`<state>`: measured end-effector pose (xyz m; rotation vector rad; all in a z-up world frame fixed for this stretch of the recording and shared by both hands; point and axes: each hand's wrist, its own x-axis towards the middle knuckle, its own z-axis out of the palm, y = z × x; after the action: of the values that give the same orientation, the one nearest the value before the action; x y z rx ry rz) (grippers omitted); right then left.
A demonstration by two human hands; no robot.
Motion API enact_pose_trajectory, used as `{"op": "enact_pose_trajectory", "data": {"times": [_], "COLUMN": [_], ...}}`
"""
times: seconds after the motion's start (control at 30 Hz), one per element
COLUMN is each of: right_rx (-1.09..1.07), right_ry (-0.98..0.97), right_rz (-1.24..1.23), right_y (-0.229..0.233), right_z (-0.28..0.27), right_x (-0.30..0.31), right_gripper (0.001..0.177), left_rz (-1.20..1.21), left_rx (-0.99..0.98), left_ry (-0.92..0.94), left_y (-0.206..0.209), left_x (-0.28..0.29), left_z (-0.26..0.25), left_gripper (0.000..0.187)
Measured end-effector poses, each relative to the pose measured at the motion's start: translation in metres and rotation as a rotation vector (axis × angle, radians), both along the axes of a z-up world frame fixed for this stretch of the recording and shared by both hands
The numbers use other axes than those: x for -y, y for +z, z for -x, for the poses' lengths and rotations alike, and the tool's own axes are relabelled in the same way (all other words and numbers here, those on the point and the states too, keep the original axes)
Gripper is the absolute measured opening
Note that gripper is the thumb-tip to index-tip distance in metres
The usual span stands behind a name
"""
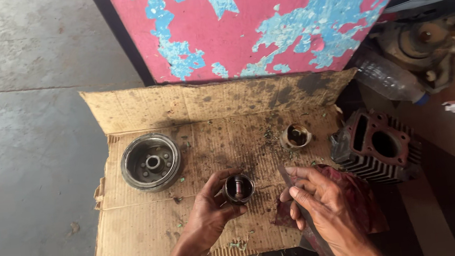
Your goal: The person cleans a piston by hand using a metal tool and a cloth.
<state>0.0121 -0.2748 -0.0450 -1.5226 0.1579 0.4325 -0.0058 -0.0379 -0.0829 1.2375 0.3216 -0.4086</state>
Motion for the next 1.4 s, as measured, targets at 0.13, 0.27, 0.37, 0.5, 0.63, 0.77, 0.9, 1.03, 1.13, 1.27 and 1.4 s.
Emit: {"op": "enact_pose_trajectory", "data": {"times": [0.13,0.27,0.37,0.5,0.63,0.77,0.9,1.03,1.13,1.27,1.4], "right_rx": [-0.076,-0.076,0.008,0.093,0.245,0.163,0.185,0.131,0.109,0.113,0.168], "right_ry": [-0.014,0.065,0.107,0.146,0.214,0.217,0.197,0.182,0.188,0.176,0.153], "right_rz": [0.003,0.07,0.066,0.337,0.625,0.56,0.514,0.524,0.51,0.452,0.381], "right_y": [-0.005,-0.017,-0.035,-0.039,-0.024,-0.02,-0.023,-0.023,-0.023,-0.024,-0.025], "right_z": [-0.001,-0.001,0.002,0.006,0.012,0.011,0.01,0.01,0.009,0.01,0.008], "right_x": [-0.001,-0.002,-0.005,-0.011,-0.016,-0.018,-0.015,-0.016,-0.016,-0.015,-0.014], "right_gripper": [0.048,0.049,0.039,0.04,0.029,0.032,0.038,0.037,0.039,0.041,0.043], "left_rz": [-0.063,-0.034,-0.023,0.169,0.09,0.155,0.165,0.156,0.12,0.085,-0.041], "left_rx": [0.025,0.069,0.054,-0.053,0.029,0.034,0.001,0.021,0.013,0.019,0.003], "left_ry": [0.018,0.04,0.031,0.085,-0.003,0.0,0.021,0.022,0.028,0.029,-0.004], "left_y": [-0.018,-0.026,-0.026,-0.03,-0.037,-0.043,-0.046,-0.045,-0.04,-0.03,-0.022], "left_x": [0.001,0.0,0.001,0.006,0.006,0.007,0.007,0.006,0.008,0.005,0.005], "left_z": [-0.001,0.0,0.0,0.0,0.004,0.006,0.004,0.005,0.003,0.003,0.003], "left_gripper": [0.068,0.066,0.065,0.057,0.056,0.055,0.06,0.063,0.065,0.079,0.094]}}
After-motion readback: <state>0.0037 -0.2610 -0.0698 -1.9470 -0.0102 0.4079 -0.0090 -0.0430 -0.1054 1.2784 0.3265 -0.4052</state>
